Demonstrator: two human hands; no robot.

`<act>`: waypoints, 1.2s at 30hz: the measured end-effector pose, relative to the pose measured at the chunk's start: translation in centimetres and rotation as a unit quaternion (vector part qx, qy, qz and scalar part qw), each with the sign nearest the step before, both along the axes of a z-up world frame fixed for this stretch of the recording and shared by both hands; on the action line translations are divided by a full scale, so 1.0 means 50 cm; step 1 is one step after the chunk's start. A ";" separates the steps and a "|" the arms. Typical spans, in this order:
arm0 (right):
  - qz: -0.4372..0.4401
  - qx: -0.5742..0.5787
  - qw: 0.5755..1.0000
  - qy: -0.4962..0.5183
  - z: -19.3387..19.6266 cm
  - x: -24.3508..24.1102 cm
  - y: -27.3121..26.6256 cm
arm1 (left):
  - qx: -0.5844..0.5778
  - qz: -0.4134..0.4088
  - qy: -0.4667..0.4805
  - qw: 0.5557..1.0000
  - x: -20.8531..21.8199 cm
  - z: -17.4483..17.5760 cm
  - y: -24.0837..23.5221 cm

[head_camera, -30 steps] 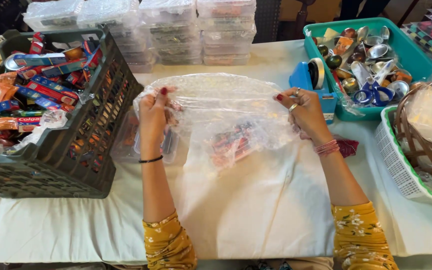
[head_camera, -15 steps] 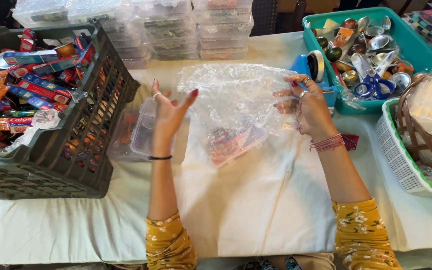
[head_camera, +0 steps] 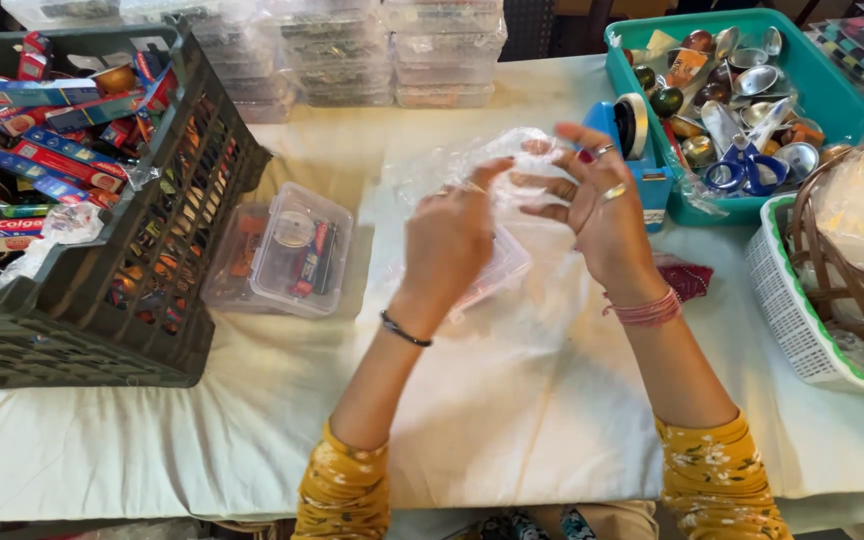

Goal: The person wraps a small plastic container filled with items in bubble wrap, folds the edges, and secures it with tape. They then cut a piece of bubble wrap with scissors and wrap another container in the same manner.

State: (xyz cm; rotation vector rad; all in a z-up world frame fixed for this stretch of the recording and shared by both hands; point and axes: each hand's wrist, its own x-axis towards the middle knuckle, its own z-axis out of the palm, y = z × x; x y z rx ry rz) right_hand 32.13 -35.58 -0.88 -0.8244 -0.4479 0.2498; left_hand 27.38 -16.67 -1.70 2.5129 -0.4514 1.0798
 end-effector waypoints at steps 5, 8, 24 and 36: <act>-0.232 -0.175 0.929 -0.231 -0.016 -0.007 0.018 | -0.208 -0.184 0.167 0.946 -0.072 0.100 0.070; -0.378 -0.302 0.796 -0.364 -0.036 -0.003 0.028 | -0.244 -0.313 0.154 0.905 -0.092 0.118 0.069; -0.026 -0.306 0.938 -0.161 -0.039 0.074 -0.111 | -0.501 -0.187 0.022 0.845 -0.115 0.104 0.257; -0.123 -0.253 0.932 -0.230 -0.039 0.085 -0.133 | -0.448 -0.125 -0.047 0.884 -0.025 0.018 0.308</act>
